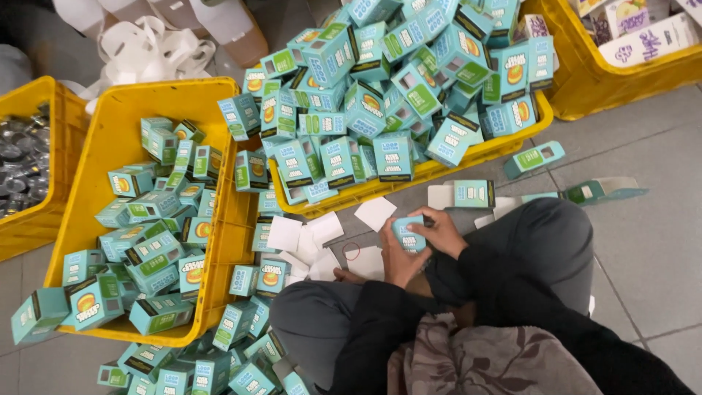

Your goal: A person sitting on the floor packs small product boxes by opening their flaps and inserting white paper liners or instructions.

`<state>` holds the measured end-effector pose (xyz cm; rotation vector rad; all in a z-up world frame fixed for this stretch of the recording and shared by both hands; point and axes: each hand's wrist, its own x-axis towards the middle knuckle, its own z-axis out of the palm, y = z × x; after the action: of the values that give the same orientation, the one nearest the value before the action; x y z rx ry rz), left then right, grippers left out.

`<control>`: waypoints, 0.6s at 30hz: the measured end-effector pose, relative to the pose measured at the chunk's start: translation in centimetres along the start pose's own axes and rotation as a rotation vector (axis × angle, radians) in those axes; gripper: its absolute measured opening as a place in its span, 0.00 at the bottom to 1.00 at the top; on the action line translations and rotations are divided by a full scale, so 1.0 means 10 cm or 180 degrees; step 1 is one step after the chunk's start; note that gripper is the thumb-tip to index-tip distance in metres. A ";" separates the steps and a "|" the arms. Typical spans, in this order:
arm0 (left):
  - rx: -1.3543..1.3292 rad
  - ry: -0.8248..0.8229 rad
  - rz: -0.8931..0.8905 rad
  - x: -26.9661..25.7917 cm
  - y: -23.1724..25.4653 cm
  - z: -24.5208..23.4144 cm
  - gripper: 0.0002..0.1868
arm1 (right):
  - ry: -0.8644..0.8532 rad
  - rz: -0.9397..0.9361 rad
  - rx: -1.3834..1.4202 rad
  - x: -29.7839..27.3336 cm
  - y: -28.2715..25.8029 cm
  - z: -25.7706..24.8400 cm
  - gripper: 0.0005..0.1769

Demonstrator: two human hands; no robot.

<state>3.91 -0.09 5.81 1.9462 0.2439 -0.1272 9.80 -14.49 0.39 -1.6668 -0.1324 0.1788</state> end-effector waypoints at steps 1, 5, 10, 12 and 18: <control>0.0000 -0.0024 -0.0017 0.00 0.04 -0.01 0.54 | 0.0013 0.0026 0.0000 -0.01 -0.02 0.00 0.15; -0.0185 0.0034 -0.0129 0.02 0.07 -0.02 0.58 | -0.0064 -0.0021 -0.0128 -0.06 -0.13 0.01 0.23; -0.0296 0.0117 -0.0142 0.05 0.01 0.00 0.59 | -0.0056 0.0054 -0.0088 -0.04 -0.05 0.05 0.21; -0.0235 0.0127 -0.0148 0.05 -0.01 0.01 0.60 | -0.0008 0.0083 -0.0063 -0.05 -0.06 0.06 0.20; -0.0296 0.0033 -0.0195 0.02 -0.04 0.03 0.60 | -0.0071 0.0215 -0.0018 -0.09 -0.14 0.01 0.18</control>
<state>3.98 -0.23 5.31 1.8481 0.3111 -0.1435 8.97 -14.38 1.77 -1.6764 -0.0934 0.2482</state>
